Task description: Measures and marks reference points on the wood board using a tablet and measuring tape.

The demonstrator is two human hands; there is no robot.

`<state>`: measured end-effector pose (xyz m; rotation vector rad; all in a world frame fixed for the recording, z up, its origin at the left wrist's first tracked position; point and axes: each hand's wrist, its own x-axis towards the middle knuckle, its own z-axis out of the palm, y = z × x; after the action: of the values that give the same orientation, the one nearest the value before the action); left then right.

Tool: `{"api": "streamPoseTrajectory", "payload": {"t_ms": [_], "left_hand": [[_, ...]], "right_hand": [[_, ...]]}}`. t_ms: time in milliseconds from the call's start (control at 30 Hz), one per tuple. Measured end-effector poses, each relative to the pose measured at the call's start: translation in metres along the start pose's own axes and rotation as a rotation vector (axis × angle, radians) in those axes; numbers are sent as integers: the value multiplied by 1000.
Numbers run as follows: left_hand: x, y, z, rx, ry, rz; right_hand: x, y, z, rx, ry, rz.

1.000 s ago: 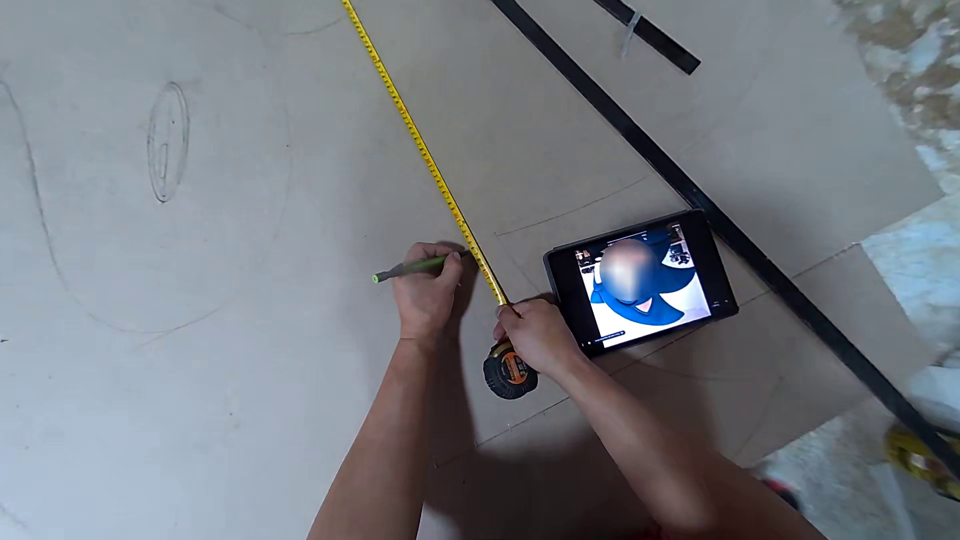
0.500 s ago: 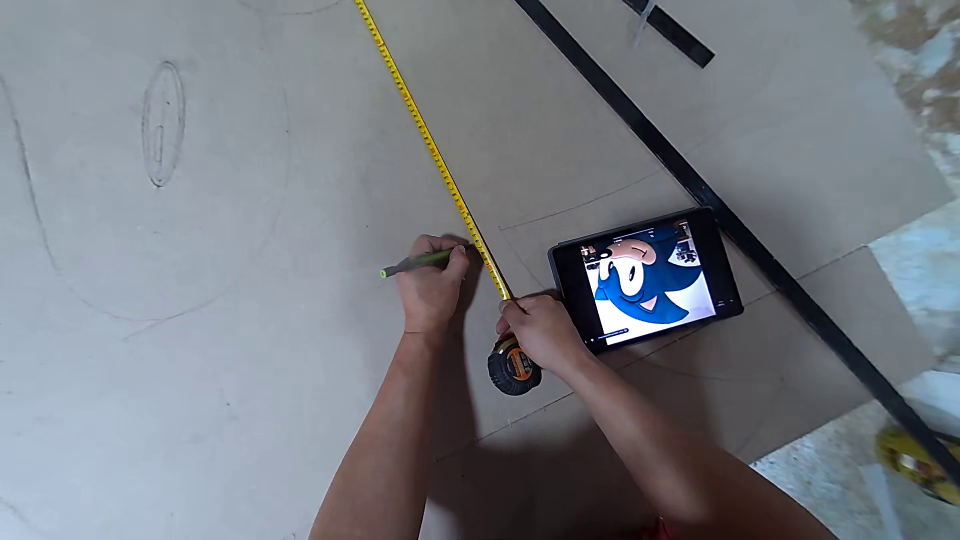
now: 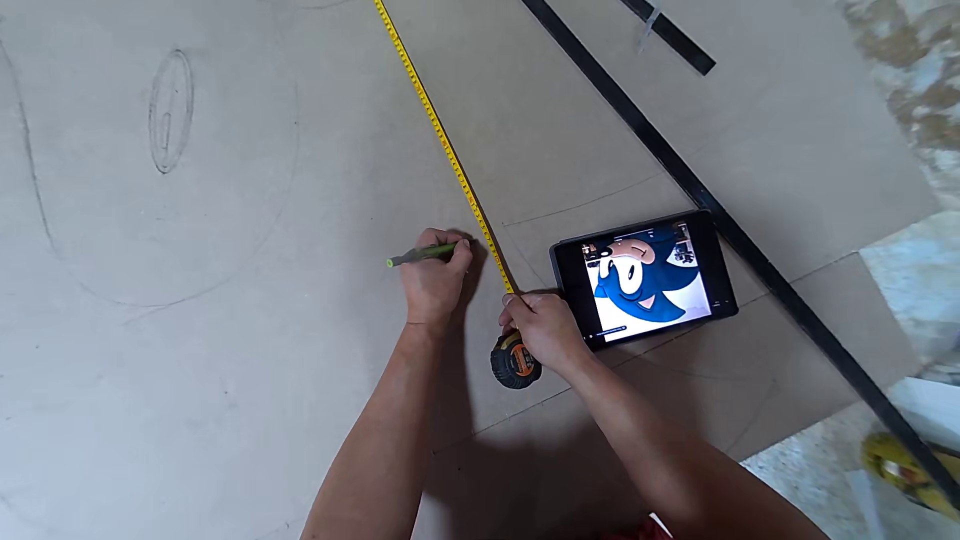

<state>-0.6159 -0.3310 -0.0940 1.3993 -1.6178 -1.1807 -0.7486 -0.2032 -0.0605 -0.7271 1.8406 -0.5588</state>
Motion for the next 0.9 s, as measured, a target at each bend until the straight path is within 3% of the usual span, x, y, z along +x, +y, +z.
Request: {"api": "streamPoseTrajectory", "payload": {"t_ms": [300, 400, 500, 700, 767, 900], "left_hand": [[4, 0, 2, -14, 27, -32], [-20, 2, -7, -11, 51, -87], [-101, 1, -29, 0, 22, -190], [-356, -21, -107, -34, 79, -347], [-426, -23, -140, -80, 130, -433], [-507, -19, -182, -112, 342, -504]], "right_hand": [[3, -1, 2, -44, 37, -25], [1, 0, 2, -57, 49, -58], [-1, 1, 1, -92, 45, -120], [3, -1, 1, -64, -13, -125], [-4, -18, 0, -79, -21, -211], [-26, -71, -6, 17, -19, -447]]}}
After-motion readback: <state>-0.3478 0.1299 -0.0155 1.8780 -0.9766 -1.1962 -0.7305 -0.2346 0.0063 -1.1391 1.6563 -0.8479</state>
